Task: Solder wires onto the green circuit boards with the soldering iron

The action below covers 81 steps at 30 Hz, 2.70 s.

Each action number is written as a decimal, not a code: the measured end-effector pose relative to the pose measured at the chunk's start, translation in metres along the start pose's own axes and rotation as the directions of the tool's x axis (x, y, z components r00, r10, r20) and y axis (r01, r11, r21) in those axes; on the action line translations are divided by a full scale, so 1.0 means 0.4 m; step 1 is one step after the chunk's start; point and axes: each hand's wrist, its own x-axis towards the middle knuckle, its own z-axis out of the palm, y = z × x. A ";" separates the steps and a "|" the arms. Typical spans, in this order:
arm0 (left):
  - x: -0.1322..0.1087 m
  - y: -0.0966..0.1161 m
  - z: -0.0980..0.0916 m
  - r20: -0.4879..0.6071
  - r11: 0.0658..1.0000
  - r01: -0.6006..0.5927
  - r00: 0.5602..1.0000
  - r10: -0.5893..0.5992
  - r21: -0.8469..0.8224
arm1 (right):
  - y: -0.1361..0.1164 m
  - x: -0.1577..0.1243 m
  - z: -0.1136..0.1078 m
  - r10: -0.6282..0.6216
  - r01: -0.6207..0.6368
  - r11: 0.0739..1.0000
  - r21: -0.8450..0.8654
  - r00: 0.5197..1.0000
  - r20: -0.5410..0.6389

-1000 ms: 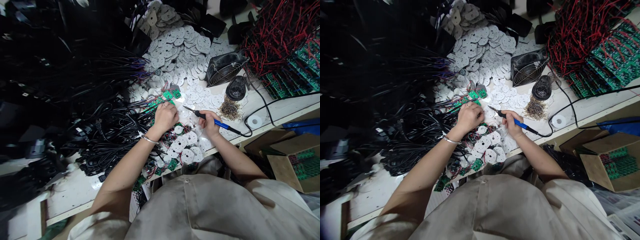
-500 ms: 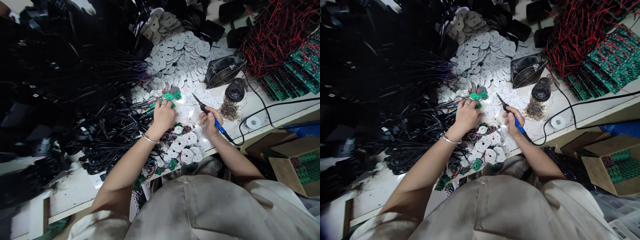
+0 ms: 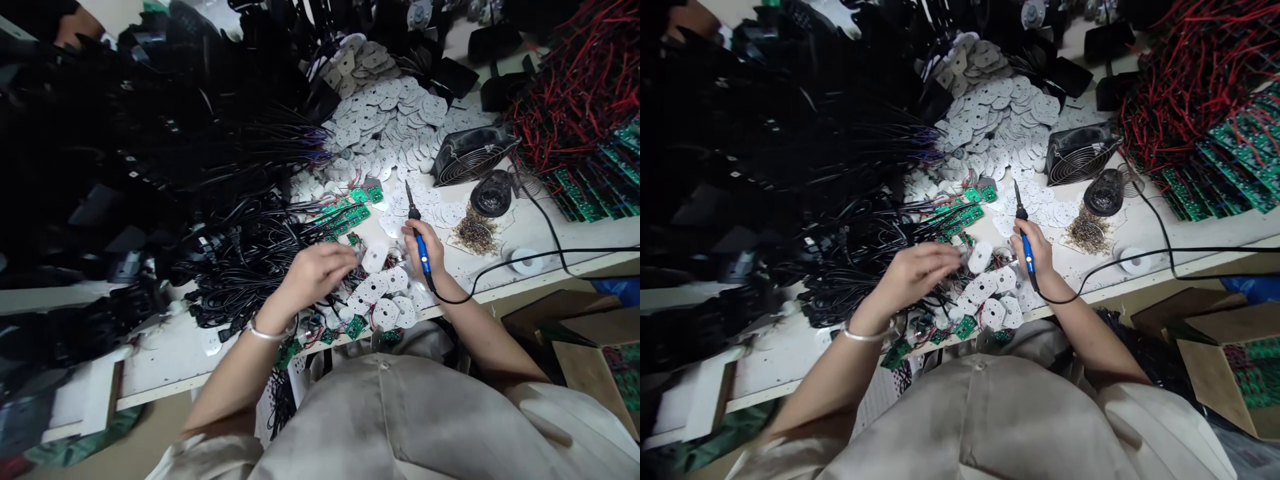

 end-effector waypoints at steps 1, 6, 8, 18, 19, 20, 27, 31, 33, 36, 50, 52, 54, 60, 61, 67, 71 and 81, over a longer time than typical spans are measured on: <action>-0.027 0.018 -0.002 0.038 1.000 -0.021 0.999 0.021 0.002 | 0.001 0.001 0.001 -0.016 0.017 0.999 -0.035 0.999 0.033; -0.113 0.058 -0.012 0.144 0.998 0.049 0.988 -0.054 0.040 | 0.000 0.012 0.008 -0.131 0.154 0.982 -0.109 0.973 0.188; -0.114 0.050 -0.020 0.117 0.994 0.108 0.988 -0.103 -0.033 | -0.002 0.016 0.011 -0.168 0.192 0.978 -0.079 0.956 0.239; 0.058 -0.017 0.089 0.121 0.913 0.331 0.923 -0.366 0.237 | -0.011 0.016 0.006 -0.178 0.204 0.976 -0.070 0.947 0.268; 0.052 -0.014 0.099 0.147 0.920 0.306 0.926 -0.347 0.244 | -0.014 0.015 0.005 -0.173 0.199 0.977 -0.073 0.946 0.274; 0.041 -0.009 0.106 0.146 0.928 0.286 0.934 -0.326 0.239 | -0.017 0.016 0.004 -0.168 0.196 0.978 -0.072 0.944 0.283; -0.024 0.005 0.113 0.079 0.950 0.263 0.957 -0.279 0.167 | -0.022 0.024 0.000 -0.179 0.177 0.984 0.033 0.929 0.325; 0.014 -0.009 0.092 0.085 0.903 0.378 0.912 -0.401 0.203 | -0.015 0.027 -0.002 -0.207 0.203 0.978 0.046 0.917 0.340; 0.036 -0.017 0.065 0.044 0.865 0.420 0.893 -0.448 0.275 | -0.012 0.027 -0.001 -0.218 0.216 0.976 0.041 0.924 0.314; 0.050 -0.033 0.014 -0.051 0.767 0.462 0.868 -0.494 0.445 | -0.010 0.028 0.003 -0.213 0.214 0.976 0.027 0.935 0.283; 0.018 -0.032 0.081 -0.209 0.572 0.545 0.810 -0.548 0.613 | -0.008 0.054 0.022 -0.257 0.270 0.963 0.016 0.896 0.362; 0.016 -0.030 0.081 -0.203 0.585 0.532 0.821 -0.534 0.612 | -0.007 0.050 0.023 -0.254 0.263 0.965 0.021 0.904 0.343; 0.012 -0.030 0.079 -0.204 0.591 0.541 0.816 -0.540 0.599 | -0.006 0.045 0.022 -0.243 0.250 0.968 0.023 0.912 0.331; -0.009 -0.042 0.060 -0.177 0.636 0.610 0.773 -0.609 0.474 | -0.006 0.032 0.021 -0.201 0.202 0.979 0.028 0.933 0.298; -0.013 -0.046 0.054 -0.160 0.655 0.619 0.768 -0.620 0.433 | -0.006 0.031 0.022 -0.207 0.204 0.978 0.040 0.931 0.299; -0.022 -0.051 0.025 -0.068 0.768 0.578 0.809 -0.584 0.275 | -0.007 0.037 0.032 -0.300 0.295 0.953 0.066 0.903 0.307; -0.015 -0.041 0.021 -0.053 0.757 0.582 0.802 -0.595 0.298 | -0.004 0.036 0.033 -0.307 0.308 0.950 0.046 0.903 0.302; -0.062 -0.066 0.015 -0.275 0.801 0.558 0.753 -0.598 -0.218 | -0.010 0.035 0.042 -0.241 0.244 0.969 0.031 0.918 0.315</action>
